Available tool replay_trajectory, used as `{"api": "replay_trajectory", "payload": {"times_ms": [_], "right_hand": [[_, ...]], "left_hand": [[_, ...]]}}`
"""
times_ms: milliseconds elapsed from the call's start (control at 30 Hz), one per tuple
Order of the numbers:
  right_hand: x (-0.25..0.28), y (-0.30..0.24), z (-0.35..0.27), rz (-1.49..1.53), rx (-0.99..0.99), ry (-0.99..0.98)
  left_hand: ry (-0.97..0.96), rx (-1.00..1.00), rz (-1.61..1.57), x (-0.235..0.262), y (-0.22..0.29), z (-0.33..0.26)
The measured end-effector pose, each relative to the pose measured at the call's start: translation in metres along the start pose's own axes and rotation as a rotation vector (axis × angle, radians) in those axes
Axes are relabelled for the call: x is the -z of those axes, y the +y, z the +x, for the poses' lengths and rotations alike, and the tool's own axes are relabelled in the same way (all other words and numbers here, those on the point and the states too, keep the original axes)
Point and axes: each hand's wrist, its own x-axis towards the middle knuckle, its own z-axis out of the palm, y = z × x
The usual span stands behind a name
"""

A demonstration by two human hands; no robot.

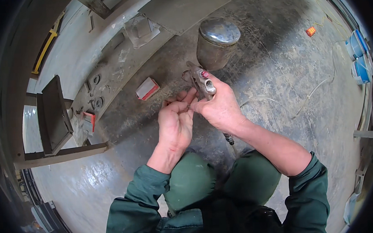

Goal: Applying a spray coating to a large wooden panel using an industrial spray gun.

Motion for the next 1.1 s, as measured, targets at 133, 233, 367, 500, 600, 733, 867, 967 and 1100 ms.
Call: {"api": "replay_trajectory", "payload": {"times_ms": [133, 233, 367, 500, 600, 733, 867, 967, 1100], "right_hand": [[0.003, -0.002, 0.002, -0.014, 0.017, 0.018], [0.003, -0.007, 0.001, 0.02, 0.042, 0.0], [0.001, 0.01, 0.004, -0.082, 0.115, 0.096], [0.007, 0.0, 0.001, -0.046, 0.024, 0.022], [0.01, -0.002, 0.002, -0.018, -0.009, -0.017], [0.009, 0.0, 0.002, -0.095, 0.018, 0.011], [0.008, -0.001, 0.001, -0.051, 0.038, -0.003], [0.007, 0.009, 0.002, -0.023, 0.066, 0.016], [0.005, -0.001, -0.003, -0.024, 0.083, -0.014]], "left_hand": [[0.009, -0.044, 0.07, -0.006, -0.006, -0.003], [-0.015, -0.068, 0.112, -0.006, -0.007, 0.0], [-0.032, -0.084, 0.188, -0.003, -0.013, 0.004], [-0.02, -0.063, 0.227, 0.0, -0.009, 0.003], [-0.076, -0.18, 0.194, 0.02, 0.0, 0.015], [-0.304, -0.053, 0.033, 0.058, 0.029, 0.029], [-0.131, 0.13, 0.327, 0.034, 0.038, 0.016], [-0.117, 0.176, 0.536, 0.027, 0.028, 0.012], [-0.098, -0.199, 0.757, 0.027, 0.034, 0.008]]}}
